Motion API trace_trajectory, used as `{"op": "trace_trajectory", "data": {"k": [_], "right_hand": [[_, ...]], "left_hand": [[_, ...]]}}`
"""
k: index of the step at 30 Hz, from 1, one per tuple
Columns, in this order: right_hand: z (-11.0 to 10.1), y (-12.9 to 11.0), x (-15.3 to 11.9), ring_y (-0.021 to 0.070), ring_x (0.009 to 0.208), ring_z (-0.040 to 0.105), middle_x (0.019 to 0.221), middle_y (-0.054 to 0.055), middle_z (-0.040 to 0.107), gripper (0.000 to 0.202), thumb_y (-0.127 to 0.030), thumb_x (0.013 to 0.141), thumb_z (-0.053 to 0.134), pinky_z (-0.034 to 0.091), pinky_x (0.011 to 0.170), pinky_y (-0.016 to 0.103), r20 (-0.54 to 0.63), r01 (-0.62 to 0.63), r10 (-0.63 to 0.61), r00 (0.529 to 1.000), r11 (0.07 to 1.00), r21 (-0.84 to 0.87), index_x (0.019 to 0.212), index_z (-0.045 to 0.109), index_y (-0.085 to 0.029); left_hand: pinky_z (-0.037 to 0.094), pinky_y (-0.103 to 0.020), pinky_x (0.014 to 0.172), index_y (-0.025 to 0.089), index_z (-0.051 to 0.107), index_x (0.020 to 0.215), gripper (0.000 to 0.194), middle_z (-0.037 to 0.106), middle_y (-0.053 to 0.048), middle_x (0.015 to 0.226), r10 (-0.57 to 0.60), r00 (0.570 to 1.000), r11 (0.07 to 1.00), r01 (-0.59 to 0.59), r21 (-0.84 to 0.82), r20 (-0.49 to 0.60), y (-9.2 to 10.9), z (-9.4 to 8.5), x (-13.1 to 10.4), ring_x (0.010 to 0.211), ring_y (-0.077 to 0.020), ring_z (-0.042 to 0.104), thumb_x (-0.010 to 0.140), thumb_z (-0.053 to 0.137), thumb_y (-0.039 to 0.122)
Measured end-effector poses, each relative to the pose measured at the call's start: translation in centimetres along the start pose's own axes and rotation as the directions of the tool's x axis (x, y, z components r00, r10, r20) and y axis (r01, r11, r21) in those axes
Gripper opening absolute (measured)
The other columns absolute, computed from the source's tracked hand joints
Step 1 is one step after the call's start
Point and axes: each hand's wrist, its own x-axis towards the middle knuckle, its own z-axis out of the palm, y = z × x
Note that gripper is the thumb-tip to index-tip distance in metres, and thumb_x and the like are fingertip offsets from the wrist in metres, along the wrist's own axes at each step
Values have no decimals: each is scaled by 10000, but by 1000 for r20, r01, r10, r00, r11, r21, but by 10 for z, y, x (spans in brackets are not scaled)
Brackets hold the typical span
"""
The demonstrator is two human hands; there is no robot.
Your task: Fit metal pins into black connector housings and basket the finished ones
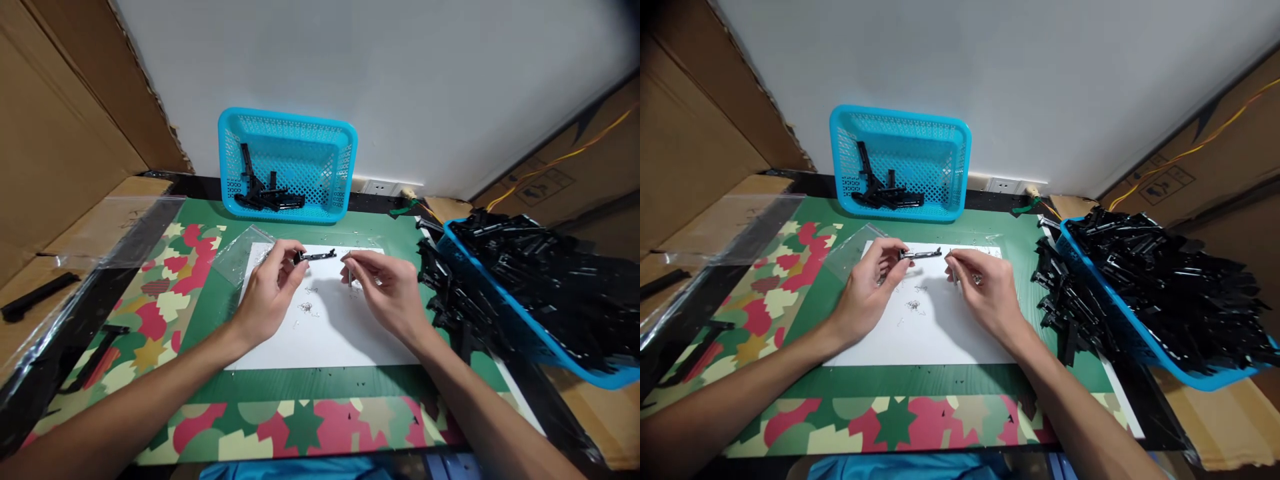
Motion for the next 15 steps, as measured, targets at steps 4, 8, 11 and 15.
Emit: {"op": "trace_trajectory", "data": {"k": [4, 8, 11, 15], "right_hand": [[-3, 0, 3, 148, 699, 647, 811, 32, 740, 255, -280, 1064, 552, 464, 637, 279, 290, -84, 92, 953, 996, -38, 944, 753, -179], [1, -10, 0, 144, 762, 628, 933, 33, 762, 210, -205, 1039, 564, 428, 688, 272, 498, -35, 82, 863, 994, -103, 1011, 772, -196], [8, -12, -4, 132, 686, 558, 840, 17, 717, 152, -202, 1002, 628, 389, 659, 271, 536, -29, 89, 839, 992, -120, 994, 780, -197], [11, -7, -5, 132, 678, 538, 838, 20, 696, 120, -216, 982, 679, 373, 651, 273, 565, -10, 65, 822, 995, -100, 986, 797, -197]], "left_hand": [[441, -271, 689, 249, 547, 1220, 202, 548, 10, 935, -42, 999, 996, 41, -83, -11, -1, -2, 2, 763, -131, 547, 1064, 535, 378], [377, -244, 597, 245, 502, 1183, 179, 472, 34, 876, -102, 994, 975, 93, -204, -36, -5, -2, 5, 652, -100, 455, 1051, 538, 361], [348, -228, 561, 248, 466, 1129, 147, 438, 51, 848, -146, 989, 942, 131, -310, -24, -5, 0, 7, 609, -82, 430, 1039, 547, 330], [320, -214, 533, 251, 451, 1082, 135, 455, 58, 845, -175, 984, 902, 173, -395, 32, -5, 2, 7, 585, -66, 437, 1023, 560, 305]]}}
